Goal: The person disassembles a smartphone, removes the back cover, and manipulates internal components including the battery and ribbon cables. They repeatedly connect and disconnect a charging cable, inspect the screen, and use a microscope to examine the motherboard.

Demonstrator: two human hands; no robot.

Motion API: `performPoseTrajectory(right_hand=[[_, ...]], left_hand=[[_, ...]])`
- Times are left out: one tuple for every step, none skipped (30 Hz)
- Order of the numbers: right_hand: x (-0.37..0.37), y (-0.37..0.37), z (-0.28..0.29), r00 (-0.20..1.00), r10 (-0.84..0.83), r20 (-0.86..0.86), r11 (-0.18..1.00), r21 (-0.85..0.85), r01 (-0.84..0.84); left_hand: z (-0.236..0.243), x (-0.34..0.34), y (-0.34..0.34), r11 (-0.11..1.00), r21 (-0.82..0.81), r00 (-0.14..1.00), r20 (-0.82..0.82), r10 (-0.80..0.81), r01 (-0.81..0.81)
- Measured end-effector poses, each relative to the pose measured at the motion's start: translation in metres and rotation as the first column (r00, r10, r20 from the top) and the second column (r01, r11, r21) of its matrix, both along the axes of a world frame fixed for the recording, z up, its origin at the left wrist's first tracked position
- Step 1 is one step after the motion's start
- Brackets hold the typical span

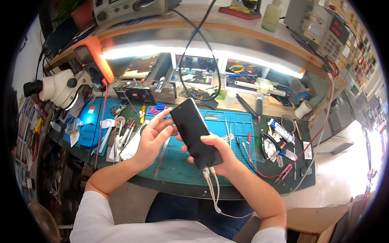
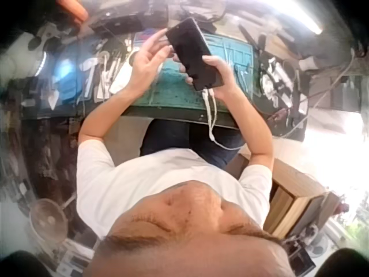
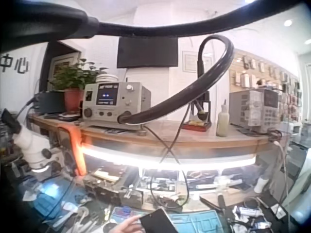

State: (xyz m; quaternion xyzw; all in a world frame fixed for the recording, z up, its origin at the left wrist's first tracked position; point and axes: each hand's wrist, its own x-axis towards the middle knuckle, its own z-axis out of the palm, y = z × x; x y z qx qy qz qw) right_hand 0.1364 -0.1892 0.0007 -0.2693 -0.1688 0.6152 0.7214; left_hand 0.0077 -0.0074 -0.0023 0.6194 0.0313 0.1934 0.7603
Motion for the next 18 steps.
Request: performPoseTrajectory(right_hand=[[-0.001,0.002,-0.003,1.000,-0.005,0.004,1.000,-0.009,0.005],[-0.002,0.001,-0.002,1.000,-0.024,0.017,0.999,-0.021,0.024],[-0.004,0.003,0.005,0.985,-0.065,0.162,0.995,-0.064,0.076],[-0.003,0.004,0.001,0.930,-0.092,0.356,0.992,-0.053,0.118],[-0.004,0.003,-0.005,0.772,-0.180,0.610,0.971,-0.017,0.240],[-0.009,0.004,-0.010,0.550,-0.229,0.803,0.944,0.047,0.326],[-0.010,0.000,-0.009,0.272,-0.235,0.933,0.919,0.122,0.375],[-0.012,0.004,-0.011,0.180,-0.239,0.954,0.919,0.163,0.359],[-0.018,0.004,-0.009,0.099,-0.202,0.974,0.916,0.153,0.370],[-0.024,0.003,-0.006,0.018,-0.162,0.987,0.913,0.143,0.382],[-0.026,0.003,-0.006,-0.040,-0.178,0.983,0.920,0.181,0.347],[-0.027,0.002,-0.005,0.014,-0.134,0.991,0.940,0.123,0.319],[-0.028,0.001,-0.003,0.006,-0.138,0.990,0.938,0.129,0.323],[-0.028,0.001,-0.002,-0.001,-0.143,0.990,0.936,0.136,0.324],[-0.027,0.001,-0.002,-0.038,-0.172,0.984,0.917,0.174,0.359],[-0.025,0.002,-0.002,-0.077,-0.199,0.977,0.895,0.213,0.393],[-0.023,0.002,-0.002,-0.114,-0.225,0.968,0.870,0.252,0.425],[-0.022,0.001,0.001,-0.098,-0.215,0.972,0.837,0.235,0.494]], left_hand=[[-0.001,-0.003,0.001,1.000,0.001,1.000,-0.006,0.000,0.000],[-0.002,-0.002,0.002,1.000,-0.001,1.000,-0.002,-0.013,0.013],[-0.008,-0.001,0.002,0.997,-0.054,0.999,0.026,-0.048,0.049],[-0.011,-0.002,0.001,0.995,-0.064,0.997,0.005,-0.079,0.079],[-0.010,-0.001,-0.003,0.987,-0.097,0.990,-0.047,-0.134,0.129],[-0.007,-0.005,-0.006,0.979,-0.125,0.979,-0.106,-0.172,0.159],[-0.004,-0.005,-0.010,0.956,-0.189,0.960,-0.123,-0.251,0.225],[-0.003,-0.008,-0.012,0.928,-0.250,0.938,-0.141,-0.318,0.277],[-0.008,-0.009,-0.015,0.934,-0.264,0.944,-0.157,-0.290,0.243],[-0.007,-0.008,-0.016,0.942,-0.273,0.946,-0.201,-0.253,0.193],[-0.006,-0.009,-0.015,0.948,-0.283,0.944,-0.246,-0.218,0.145],[-0.004,-0.009,-0.014,0.952,-0.290,0.939,-0.291,-0.183,0.096],[-0.001,-0.007,-0.013,0.949,-0.306,0.948,-0.276,-0.161,0.072],[0.001,-0.006,-0.012,0.944,-0.327,0.954,-0.271,-0.129,0.035],[0.001,-0.006,-0.010,0.932,-0.363,0.957,-0.271,-0.106,0.000],[0.001,-0.005,-0.008,0.916,-0.399,0.959,-0.271,-0.082,-0.034],[-0.001,-0.004,-0.005,0.908,-0.413,0.967,-0.251,-0.043,-0.067],[0.002,-0.002,-0.005,0.900,-0.416,0.977,-0.212,0.038,-0.126]])
